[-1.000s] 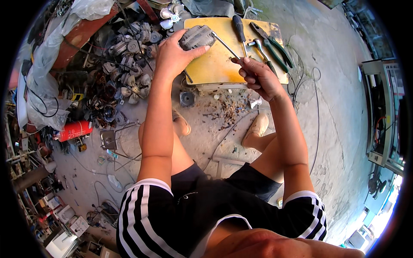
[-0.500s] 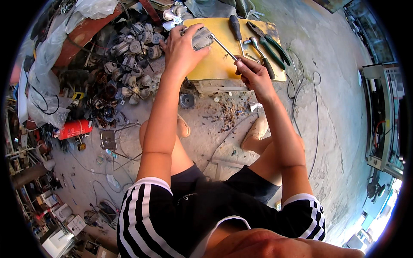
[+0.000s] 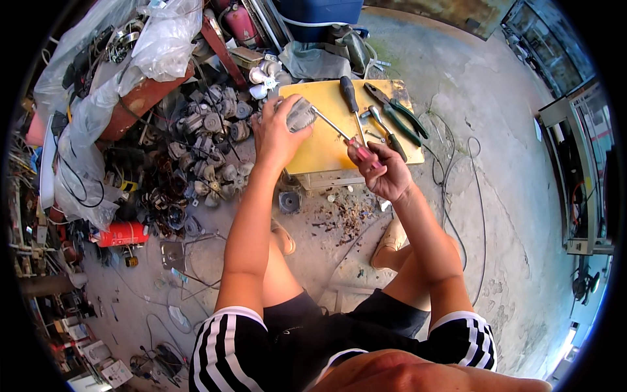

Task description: The person uses a screwdriver to pry and remove a metal plate from a motor housing, then picks up the housing to separate the internal components by hand.

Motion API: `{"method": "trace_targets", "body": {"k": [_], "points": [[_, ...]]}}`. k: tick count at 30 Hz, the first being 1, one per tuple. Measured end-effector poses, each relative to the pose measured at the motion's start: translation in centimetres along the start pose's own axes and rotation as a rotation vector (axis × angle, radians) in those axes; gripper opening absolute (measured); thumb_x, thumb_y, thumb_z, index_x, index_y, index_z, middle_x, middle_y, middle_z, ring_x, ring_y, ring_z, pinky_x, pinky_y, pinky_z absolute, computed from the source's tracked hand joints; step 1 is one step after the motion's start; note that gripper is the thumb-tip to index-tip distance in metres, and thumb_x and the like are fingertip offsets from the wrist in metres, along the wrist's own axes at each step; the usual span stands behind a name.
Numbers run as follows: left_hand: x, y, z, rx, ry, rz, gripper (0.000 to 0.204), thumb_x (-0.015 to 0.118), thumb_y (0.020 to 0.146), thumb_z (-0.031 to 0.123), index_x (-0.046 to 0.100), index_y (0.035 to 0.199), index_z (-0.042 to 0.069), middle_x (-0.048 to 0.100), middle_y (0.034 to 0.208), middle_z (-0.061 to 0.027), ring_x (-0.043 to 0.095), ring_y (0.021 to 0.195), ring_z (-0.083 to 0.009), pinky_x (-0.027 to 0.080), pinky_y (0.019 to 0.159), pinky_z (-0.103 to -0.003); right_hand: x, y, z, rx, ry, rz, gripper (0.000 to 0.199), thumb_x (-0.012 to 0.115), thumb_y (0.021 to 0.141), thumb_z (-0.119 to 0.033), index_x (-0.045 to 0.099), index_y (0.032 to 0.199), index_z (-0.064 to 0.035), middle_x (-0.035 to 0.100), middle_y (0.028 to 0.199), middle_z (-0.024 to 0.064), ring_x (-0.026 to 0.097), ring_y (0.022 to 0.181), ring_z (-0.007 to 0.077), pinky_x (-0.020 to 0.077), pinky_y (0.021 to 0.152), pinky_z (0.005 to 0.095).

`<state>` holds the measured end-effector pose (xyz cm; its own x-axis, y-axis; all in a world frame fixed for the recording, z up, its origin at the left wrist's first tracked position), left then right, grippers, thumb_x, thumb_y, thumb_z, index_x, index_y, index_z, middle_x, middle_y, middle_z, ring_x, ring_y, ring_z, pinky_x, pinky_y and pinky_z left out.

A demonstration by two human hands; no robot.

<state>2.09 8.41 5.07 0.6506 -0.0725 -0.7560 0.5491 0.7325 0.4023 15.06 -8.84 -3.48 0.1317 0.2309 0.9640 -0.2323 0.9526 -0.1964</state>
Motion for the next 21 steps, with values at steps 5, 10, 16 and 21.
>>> {"method": "trace_targets", "body": {"k": [5, 10, 16, 21], "points": [[0.0, -0.1, -0.1, 0.034, 0.004, 0.049, 0.061, 0.084, 0.073, 0.028, 0.063, 0.130, 0.019, 0.059, 0.130, -0.0094, 0.060, 0.115, -0.0324, 0.049, 0.097, -0.042, 0.2, 0.4, 0.7, 0.176, -0.142, 0.008, 0.046, 0.040, 0.109, -0.033, 0.049, 0.136, 0.0035, 0.068, 0.090, 0.0085, 0.047, 0.048, 0.0015, 0.0409, 0.042, 0.0142], [-0.6, -0.6, -0.4, -0.060, -0.169, 0.042, 0.062, 0.084, 0.073, 0.028, 0.063, 0.130, 0.017, 0.060, 0.129, -0.0121, 0.061, 0.116, -0.0323, 0.049, 0.098, -0.040, 2.7, -0.5, -0.7, -0.210, -0.903, 0.422, 0.045, 0.045, 0.108, -0.041, 0.064, 0.109, 0.0002, 0.049, 0.062, -0.0048, 0.029, 0.042, 0.0009, 0.0237, 0.037, 0.0158], [-0.5, -1.0, 0.1, -0.076, -0.188, 0.133, 0.066, 0.085, 0.073, 0.028, 0.062, 0.132, 0.012, 0.060, 0.130, -0.0140, 0.061, 0.117, -0.0319, 0.049, 0.099, -0.040, 6.2, -1.7, -2.9, -0.681, -1.773, 0.459, 0.036, 0.059, 0.103, -0.038, 0.075, 0.113, -0.0077, 0.058, 0.074, -0.0021, 0.042, 0.057, 0.0047, 0.0360, 0.053, 0.0213], [-0.8, -0.8, 0.3, -0.102, -0.247, 0.188, 0.063, 0.085, 0.075, 0.028, 0.062, 0.131, 0.010, 0.061, 0.126, -0.0140, 0.061, 0.115, -0.0322, 0.049, 0.097, -0.040, 8.6, -2.3, -2.7, -1.151, -1.928, 0.454, 0.031, 0.077, 0.088, -0.014, 0.071, 0.116, -0.0012, 0.074, 0.101, 0.0096, 0.072, 0.089, 0.0159, 0.0566, 0.080, 0.0282]]}}
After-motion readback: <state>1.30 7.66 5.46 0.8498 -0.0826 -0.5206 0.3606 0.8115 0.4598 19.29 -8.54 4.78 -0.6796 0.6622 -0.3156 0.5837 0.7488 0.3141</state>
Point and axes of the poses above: each hand's wrist, its own y-axis towards the middle knuckle, its own x-axis out of the palm, z = x × y, the point moved 7 cm from there along y, towards the middle knuckle
